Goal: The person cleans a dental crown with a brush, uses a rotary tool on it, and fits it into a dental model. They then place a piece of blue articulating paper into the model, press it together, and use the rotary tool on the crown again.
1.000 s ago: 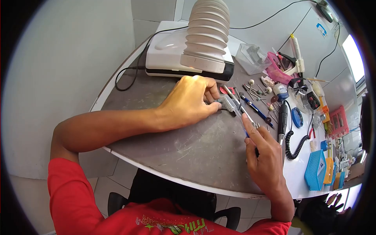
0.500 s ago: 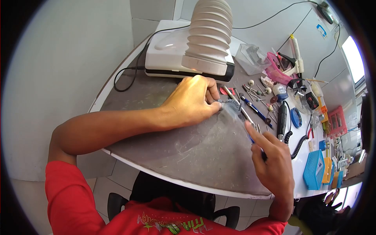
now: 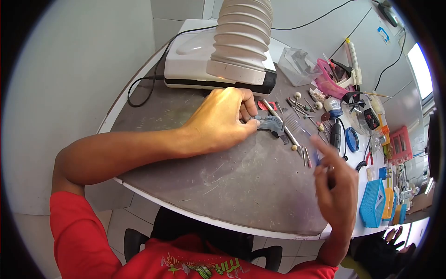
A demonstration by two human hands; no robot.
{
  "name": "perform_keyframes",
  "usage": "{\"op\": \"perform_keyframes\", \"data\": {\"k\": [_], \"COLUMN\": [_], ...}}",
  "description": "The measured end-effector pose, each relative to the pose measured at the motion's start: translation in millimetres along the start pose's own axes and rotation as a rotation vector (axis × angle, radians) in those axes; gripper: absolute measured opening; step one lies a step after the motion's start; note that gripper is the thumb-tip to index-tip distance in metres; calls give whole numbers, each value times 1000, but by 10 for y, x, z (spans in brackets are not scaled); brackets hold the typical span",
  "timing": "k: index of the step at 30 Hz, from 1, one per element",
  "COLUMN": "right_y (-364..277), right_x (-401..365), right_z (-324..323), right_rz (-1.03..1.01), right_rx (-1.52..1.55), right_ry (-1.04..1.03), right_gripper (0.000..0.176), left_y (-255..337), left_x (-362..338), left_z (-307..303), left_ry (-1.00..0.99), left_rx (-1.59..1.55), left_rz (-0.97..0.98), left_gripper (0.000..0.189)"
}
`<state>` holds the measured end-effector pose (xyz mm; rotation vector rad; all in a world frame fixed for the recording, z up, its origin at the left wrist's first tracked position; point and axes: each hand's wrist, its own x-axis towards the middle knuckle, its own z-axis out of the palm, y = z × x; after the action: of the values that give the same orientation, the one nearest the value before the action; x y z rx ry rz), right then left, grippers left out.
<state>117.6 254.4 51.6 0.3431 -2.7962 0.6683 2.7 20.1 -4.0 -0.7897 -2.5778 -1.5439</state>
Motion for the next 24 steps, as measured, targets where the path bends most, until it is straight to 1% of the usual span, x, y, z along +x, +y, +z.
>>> {"op": "perform_keyframes", "data": {"k": [1,2,3,4,5,10,12,13,14,15,16,18,19,20,22,23,24], "right_y": [-39,-4,64,125,164,218,295,311,317,324,326,317,306,273,182,153,128], "right_x": [31,55,78,105,124,176,190,197,212,231,236,234,234,223,186,166,151], "right_z": [11,26,63,99,137,263,331,358,362,360,355,349,352,353,350,357,365], "right_rz": [125,132,113,93,0,-7,-76,-57,-55,-64,-74,-83,-91,-91,20,16,-71], "right_rx": [16,19,11,0,-1,3,-15,1,2,-33,-69,-46,-22,-18,186,185,190], "right_ry": [108,110,113,121,134,127,96,88,91,90,87,108,127,130,189,193,236], "right_gripper": [34,34,29,25,19,13,15,15,15,15,15,13,12,12,10,10,11], "left_y": [7,17,9,-9,-22,-16,9,32,63,86,82,52,46,60,192,260,227], "left_x": [-8,-16,-25,-28,-26,-8,-27,-42,-59,-67,-70,-82,-134,-194,-278,-275,-267], "left_z": [0,5,15,22,28,17,46,49,46,39,35,19,6,20,8,-41,-17], "left_ry": [3,-1,-10,30,70,101,232,230,202,174,173,139,37,35,-165,-230,-224], "left_rx": [-11,-23,-22,4,27,127,148,149,138,126,127,290,320,325,93,23,28], "left_rz": [9,19,21,78,137,174,325,326,373,419,421,712,682,682,305,196,203], "left_gripper": [18,17,17,16,15,15,17,17,18,19,19,14,11,11,11,10,10]}}
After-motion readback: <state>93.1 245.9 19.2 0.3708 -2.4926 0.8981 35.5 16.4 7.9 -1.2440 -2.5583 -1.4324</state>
